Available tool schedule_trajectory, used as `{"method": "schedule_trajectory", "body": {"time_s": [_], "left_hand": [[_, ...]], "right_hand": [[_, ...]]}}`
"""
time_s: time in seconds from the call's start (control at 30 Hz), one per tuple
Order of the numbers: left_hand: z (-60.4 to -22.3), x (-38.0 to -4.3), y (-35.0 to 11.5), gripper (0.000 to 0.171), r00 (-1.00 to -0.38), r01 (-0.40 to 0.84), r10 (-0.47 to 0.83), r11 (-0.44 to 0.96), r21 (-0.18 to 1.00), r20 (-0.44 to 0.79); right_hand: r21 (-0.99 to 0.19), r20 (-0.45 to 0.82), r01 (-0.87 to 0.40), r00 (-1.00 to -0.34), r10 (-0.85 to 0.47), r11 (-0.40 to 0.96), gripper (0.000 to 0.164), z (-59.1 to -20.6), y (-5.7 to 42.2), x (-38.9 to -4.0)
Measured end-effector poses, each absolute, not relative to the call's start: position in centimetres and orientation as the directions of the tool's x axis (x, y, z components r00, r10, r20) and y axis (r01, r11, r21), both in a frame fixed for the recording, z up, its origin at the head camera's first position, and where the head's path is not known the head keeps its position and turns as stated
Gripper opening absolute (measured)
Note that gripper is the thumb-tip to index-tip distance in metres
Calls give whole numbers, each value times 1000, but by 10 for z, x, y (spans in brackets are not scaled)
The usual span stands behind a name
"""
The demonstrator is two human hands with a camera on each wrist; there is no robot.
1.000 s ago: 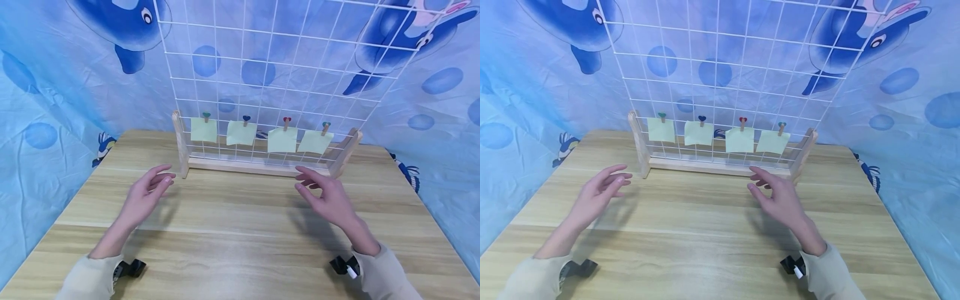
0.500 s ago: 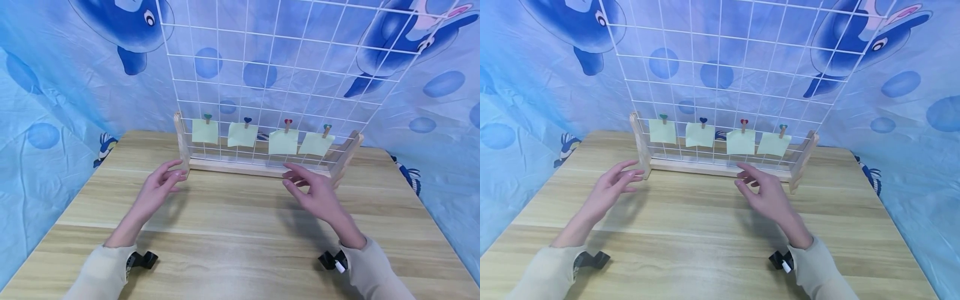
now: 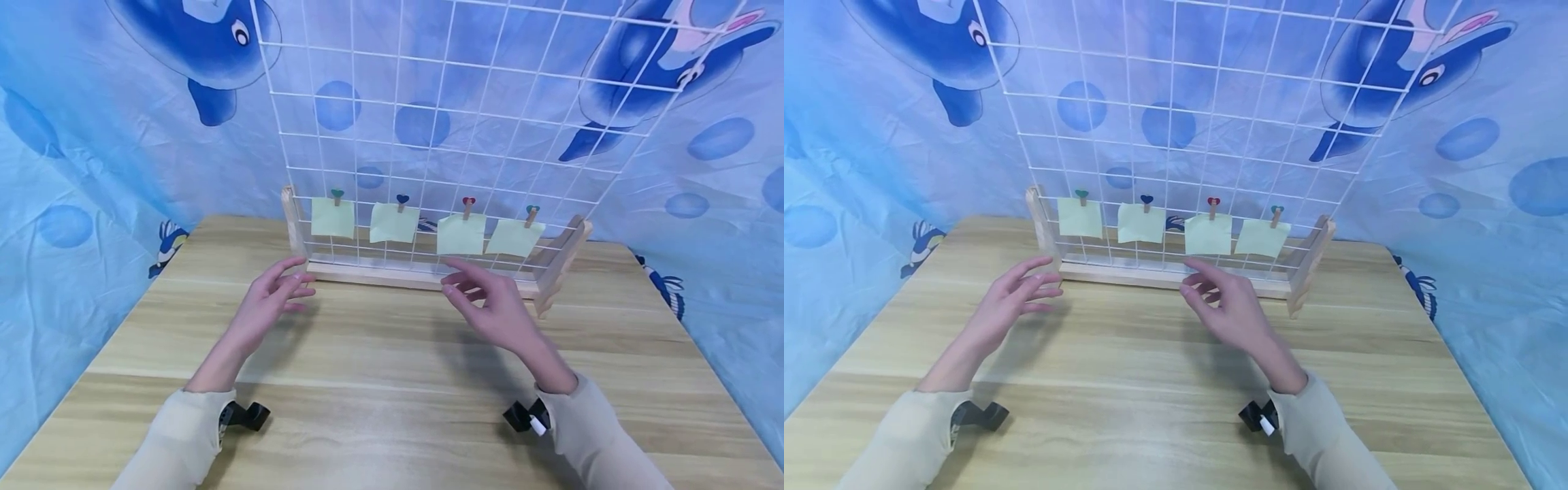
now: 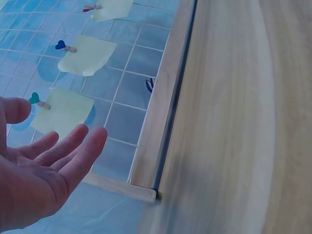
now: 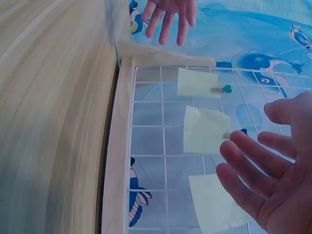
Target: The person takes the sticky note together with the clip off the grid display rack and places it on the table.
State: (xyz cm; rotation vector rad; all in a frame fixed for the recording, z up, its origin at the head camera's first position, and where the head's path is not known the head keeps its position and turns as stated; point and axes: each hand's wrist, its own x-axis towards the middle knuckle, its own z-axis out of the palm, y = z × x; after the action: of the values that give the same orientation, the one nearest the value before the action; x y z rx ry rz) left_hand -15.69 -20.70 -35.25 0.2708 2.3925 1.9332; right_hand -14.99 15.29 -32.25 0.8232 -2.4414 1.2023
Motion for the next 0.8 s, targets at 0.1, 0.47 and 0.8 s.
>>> {"method": "schedule_trajectory", "body": {"time_s": [0.1,0.47,0.8], "left_hand": [[-351,-158,-206,50,-984,88,170,185,979,56],[-353,-172,-198,57,-984,15,177,115,993,-5],[-354,-183,-188,63,-982,-48,180,0,999,-47]], "right_hand": [[-638,480,-600,-800,-361,482,38,-322,149,-150],[-679,446,-569,-821,-356,463,38,-315,136,-155],[-698,450,-571,-819,-356,432,37,-309,121,-163]]}}
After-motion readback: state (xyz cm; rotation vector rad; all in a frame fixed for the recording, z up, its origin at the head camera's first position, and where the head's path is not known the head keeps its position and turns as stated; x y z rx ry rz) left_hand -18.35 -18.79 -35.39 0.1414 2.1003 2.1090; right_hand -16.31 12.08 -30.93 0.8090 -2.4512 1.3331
